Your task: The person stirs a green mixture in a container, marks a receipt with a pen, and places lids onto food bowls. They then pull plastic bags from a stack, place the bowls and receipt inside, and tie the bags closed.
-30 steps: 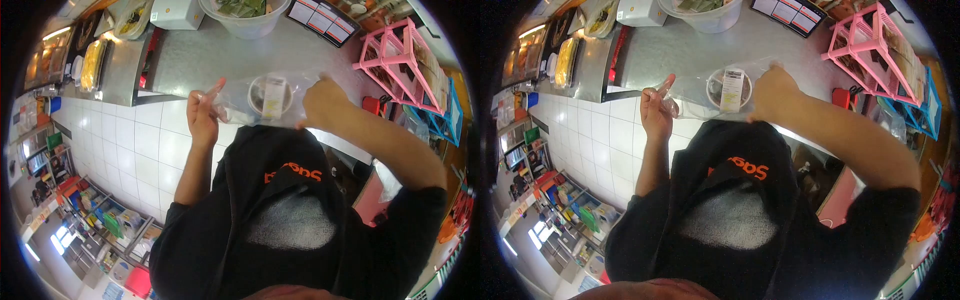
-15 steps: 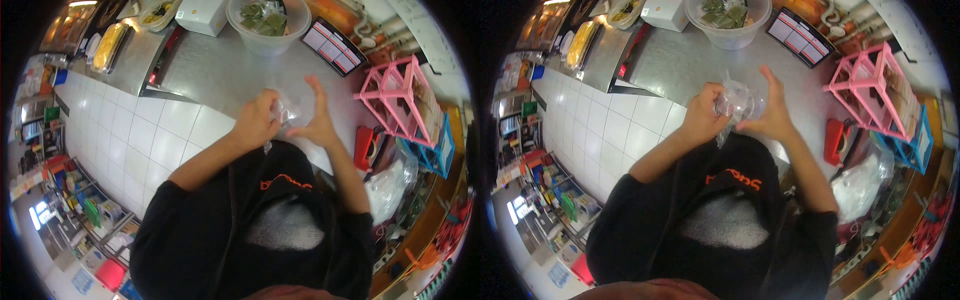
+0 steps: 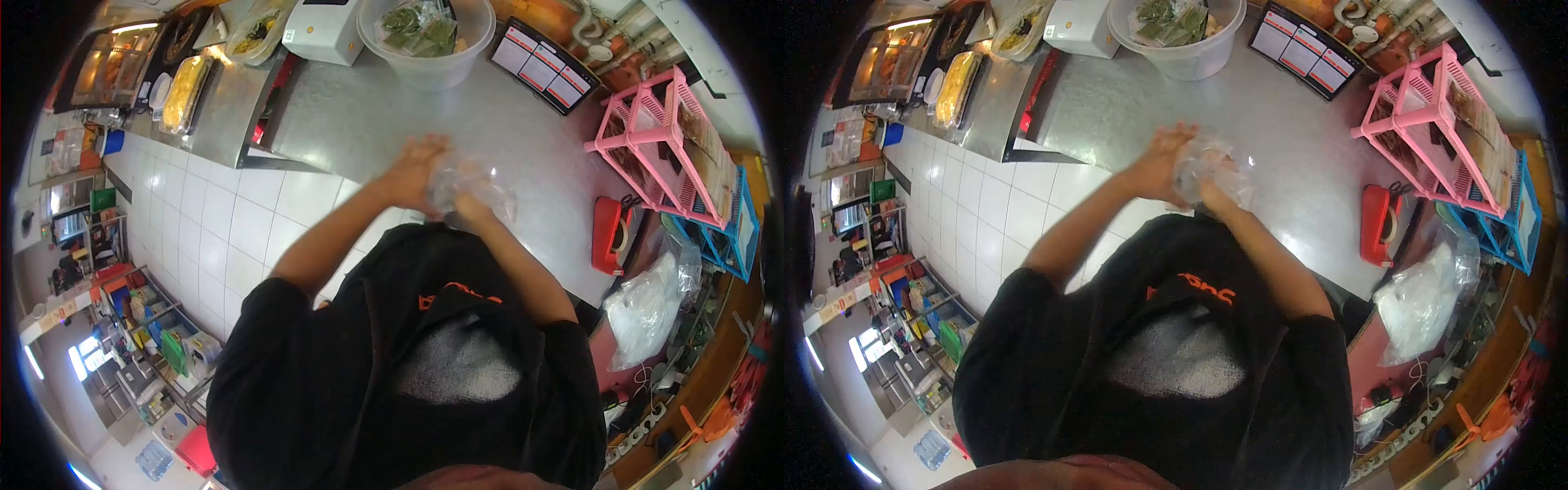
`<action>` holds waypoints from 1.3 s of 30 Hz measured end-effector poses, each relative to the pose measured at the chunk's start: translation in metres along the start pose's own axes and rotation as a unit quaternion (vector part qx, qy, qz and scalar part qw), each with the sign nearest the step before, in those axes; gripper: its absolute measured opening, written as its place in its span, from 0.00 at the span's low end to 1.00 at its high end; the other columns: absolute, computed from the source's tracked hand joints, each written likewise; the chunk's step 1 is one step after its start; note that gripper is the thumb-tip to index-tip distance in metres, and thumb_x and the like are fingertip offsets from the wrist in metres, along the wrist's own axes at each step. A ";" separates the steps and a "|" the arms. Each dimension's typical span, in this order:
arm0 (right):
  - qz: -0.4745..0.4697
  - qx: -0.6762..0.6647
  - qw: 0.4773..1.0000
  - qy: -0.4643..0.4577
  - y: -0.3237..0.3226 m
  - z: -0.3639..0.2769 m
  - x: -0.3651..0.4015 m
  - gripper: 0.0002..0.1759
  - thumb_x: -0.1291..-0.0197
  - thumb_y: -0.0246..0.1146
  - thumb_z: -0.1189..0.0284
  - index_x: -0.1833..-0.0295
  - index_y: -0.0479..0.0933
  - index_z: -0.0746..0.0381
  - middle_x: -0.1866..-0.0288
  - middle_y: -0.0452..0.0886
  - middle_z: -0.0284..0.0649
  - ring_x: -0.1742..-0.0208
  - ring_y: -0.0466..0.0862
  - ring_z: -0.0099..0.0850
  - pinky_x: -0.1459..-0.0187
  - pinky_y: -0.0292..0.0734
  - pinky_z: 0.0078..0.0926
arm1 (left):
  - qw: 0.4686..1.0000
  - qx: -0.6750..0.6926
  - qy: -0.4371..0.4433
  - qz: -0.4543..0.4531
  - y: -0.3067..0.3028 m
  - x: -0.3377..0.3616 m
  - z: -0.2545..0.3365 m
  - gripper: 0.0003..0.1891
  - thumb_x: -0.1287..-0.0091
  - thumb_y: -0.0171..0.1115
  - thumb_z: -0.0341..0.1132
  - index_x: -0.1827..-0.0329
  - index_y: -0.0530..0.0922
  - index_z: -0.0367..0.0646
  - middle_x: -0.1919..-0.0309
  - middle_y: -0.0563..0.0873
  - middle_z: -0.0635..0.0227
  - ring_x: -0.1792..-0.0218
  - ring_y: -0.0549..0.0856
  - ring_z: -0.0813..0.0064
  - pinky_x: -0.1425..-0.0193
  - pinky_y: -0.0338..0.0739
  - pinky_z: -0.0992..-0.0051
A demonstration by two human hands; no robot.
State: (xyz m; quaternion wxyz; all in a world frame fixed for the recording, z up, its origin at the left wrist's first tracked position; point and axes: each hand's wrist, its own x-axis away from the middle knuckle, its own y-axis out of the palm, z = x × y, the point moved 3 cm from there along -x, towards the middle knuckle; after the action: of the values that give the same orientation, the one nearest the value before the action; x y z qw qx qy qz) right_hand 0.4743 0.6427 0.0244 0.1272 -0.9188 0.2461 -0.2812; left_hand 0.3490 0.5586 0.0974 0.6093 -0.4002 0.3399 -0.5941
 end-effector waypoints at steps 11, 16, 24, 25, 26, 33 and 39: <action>0.109 0.274 0.886 -0.357 -0.080 -0.047 0.041 0.37 0.45 0.68 0.55 0.34 0.68 0.62 0.37 0.74 0.49 0.31 0.67 0.43 0.31 0.61 0.43 | 0.981 0.135 -0.020 0.137 0.017 -0.016 0.021 0.23 0.46 0.68 0.45 0.47 0.81 0.48 0.39 0.73 0.64 0.29 0.65 0.59 0.21 0.43 0.48; 0.177 0.179 0.914 -0.318 -0.033 -0.028 0.020 0.36 0.45 0.69 0.55 0.35 0.69 0.61 0.36 0.74 0.46 0.30 0.65 0.43 0.29 0.55 0.48 | 0.966 0.210 0.121 0.093 0.017 -0.029 0.054 0.32 0.43 0.68 0.53 0.42 0.75 0.40 0.39 0.73 0.56 0.33 0.69 0.51 0.24 0.51 0.50; 0.175 0.360 0.862 -0.312 -0.024 -0.029 0.038 0.25 0.39 0.64 0.62 0.38 0.72 0.58 0.40 0.76 0.44 0.32 0.68 0.38 0.29 0.55 0.43 | 0.936 0.242 0.143 0.213 -0.020 0.003 0.046 0.37 0.40 0.65 0.59 0.37 0.70 0.38 0.37 0.71 0.51 0.33 0.69 0.51 0.25 0.52 0.52; 0.173 0.363 0.861 -0.312 -0.029 -0.032 0.039 0.25 0.39 0.64 0.62 0.38 0.72 0.58 0.40 0.76 0.44 0.32 0.68 0.38 0.29 0.55 0.43 | 0.936 0.247 0.066 0.244 -0.023 0.013 0.021 0.37 0.37 0.63 0.59 0.35 0.68 0.40 0.35 0.70 0.54 0.30 0.67 0.55 0.24 0.52 0.54; 0.172 0.247 0.879 -0.371 -0.039 -0.044 0.044 0.20 0.38 0.63 0.61 0.44 0.76 0.58 0.44 0.77 0.42 0.35 0.71 0.37 0.29 0.56 0.44 | 0.905 0.343 -0.037 0.250 -0.002 0.024 -0.014 0.40 0.36 0.59 0.63 0.32 0.65 0.40 0.33 0.70 0.54 0.30 0.67 0.55 0.25 0.53 0.54; 0.082 0.002 0.870 -0.486 -0.122 -0.190 0.095 0.22 0.34 0.60 0.52 0.69 0.84 0.58 0.60 0.87 0.35 0.46 0.82 0.30 0.33 0.57 0.42 | 0.336 0.941 -0.039 -0.001 0.003 0.042 0.029 0.53 0.42 0.55 0.73 0.22 0.53 0.45 0.26 0.63 0.52 0.28 0.67 0.53 0.26 0.61 0.50; 0.067 0.027 0.822 -0.565 -0.192 -0.295 0.121 0.29 0.31 0.49 0.42 0.60 0.82 0.56 0.34 0.72 0.58 0.33 0.73 0.49 0.30 0.57 0.49 | 0.447 0.870 0.074 0.193 -0.031 -0.012 0.036 0.52 0.42 0.58 0.72 0.23 0.55 0.45 0.27 0.64 0.55 0.28 0.66 0.53 0.24 0.59 0.50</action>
State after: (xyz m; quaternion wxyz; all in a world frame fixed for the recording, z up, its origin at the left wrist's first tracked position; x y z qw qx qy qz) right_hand 0.4637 0.7142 0.3893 0.2876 -0.8940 0.1848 0.2896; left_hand 0.3662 0.5744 0.1401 0.7101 0.4610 -0.2426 -0.4736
